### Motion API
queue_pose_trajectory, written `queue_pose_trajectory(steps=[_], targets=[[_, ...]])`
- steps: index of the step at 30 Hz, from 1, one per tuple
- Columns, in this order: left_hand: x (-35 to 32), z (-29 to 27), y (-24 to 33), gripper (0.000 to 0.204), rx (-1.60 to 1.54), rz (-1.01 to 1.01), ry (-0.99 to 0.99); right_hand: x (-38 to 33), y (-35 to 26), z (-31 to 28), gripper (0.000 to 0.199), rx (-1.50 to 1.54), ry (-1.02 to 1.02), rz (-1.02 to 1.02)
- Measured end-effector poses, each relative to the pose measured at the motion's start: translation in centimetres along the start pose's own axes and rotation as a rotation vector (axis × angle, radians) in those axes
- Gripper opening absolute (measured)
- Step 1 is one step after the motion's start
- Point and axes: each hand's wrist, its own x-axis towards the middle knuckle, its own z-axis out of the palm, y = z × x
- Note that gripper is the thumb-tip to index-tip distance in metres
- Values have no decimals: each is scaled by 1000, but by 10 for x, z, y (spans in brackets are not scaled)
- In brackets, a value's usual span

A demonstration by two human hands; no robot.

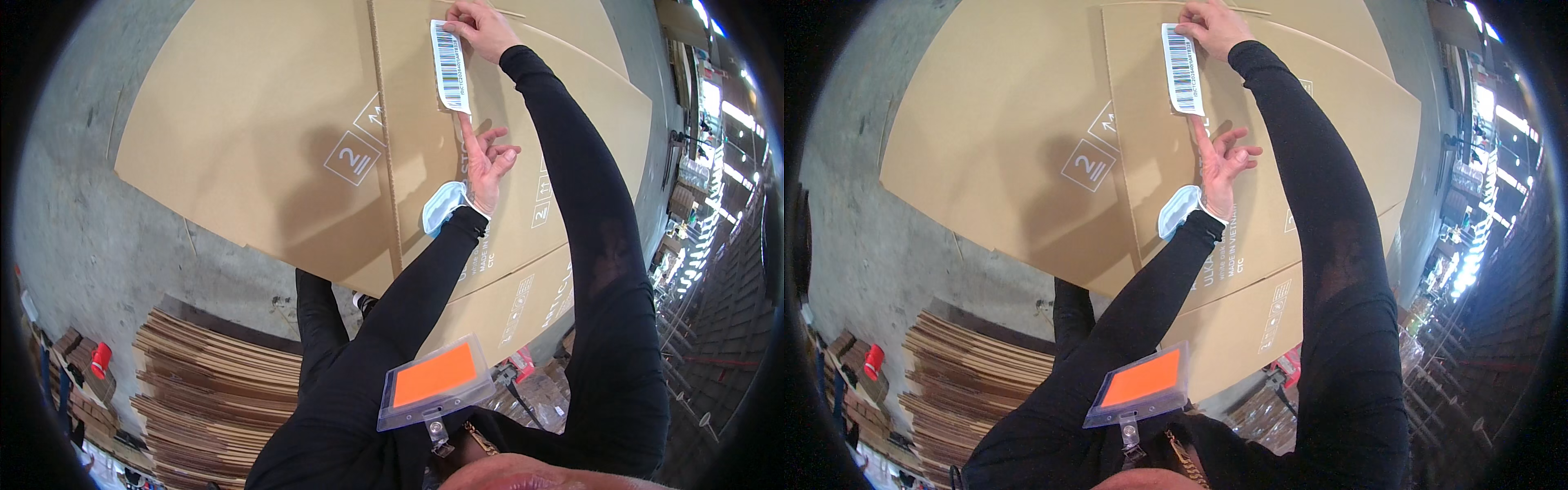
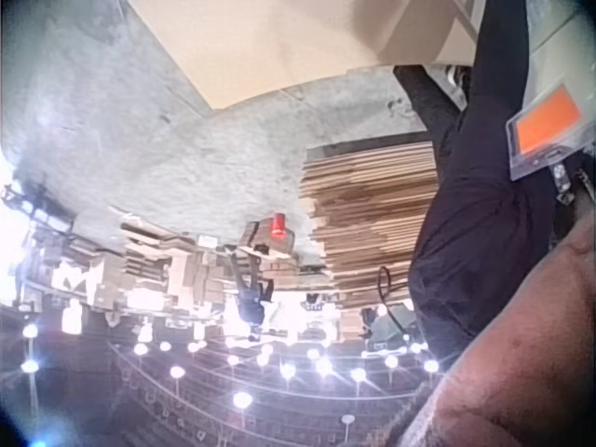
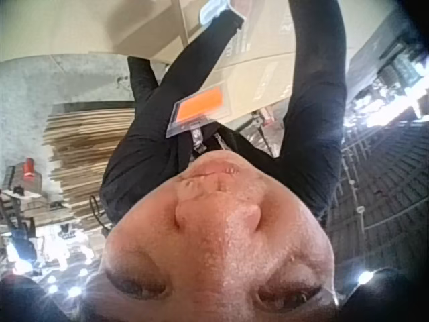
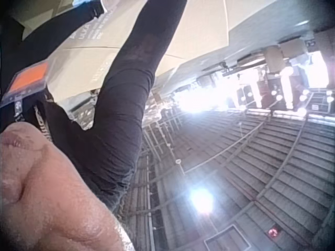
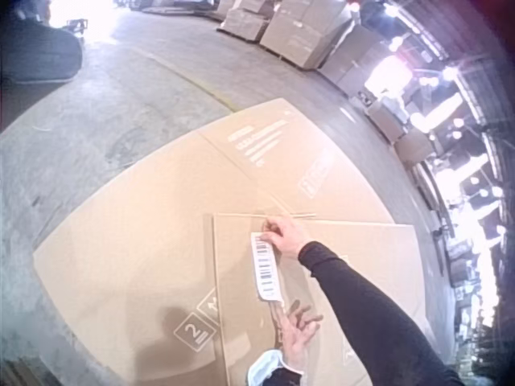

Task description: The person repeatedly picks up barcode labels, peels them from backing sheets, and sticks them onto large flat-packed cardboard boxes. They then lift each labeled box and place it on a growing stack nearby.

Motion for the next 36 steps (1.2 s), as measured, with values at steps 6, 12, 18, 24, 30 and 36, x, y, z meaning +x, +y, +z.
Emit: queue_pose_trajectory(steps=[6,12,18,24,30,36], targets=[[1,-3,2,103,-9,5,25,0,-2,9,23,-128,82,-37],[2,-8,1,101,117,5,15,-1,1,15,25,-165,74,-34],[1,-10,1,101,83,-33,18,-5,6,21,27,-178,125,-70],[3,-20,6,100,128,-23,46,8,8,38,37,-160,72,-40],[7,-42,16,100,174,13,86,28,-6,51,56,-308,120,140],[-4,-6,0,101,63,-87,2,1,52,8,36,47,240,285]])
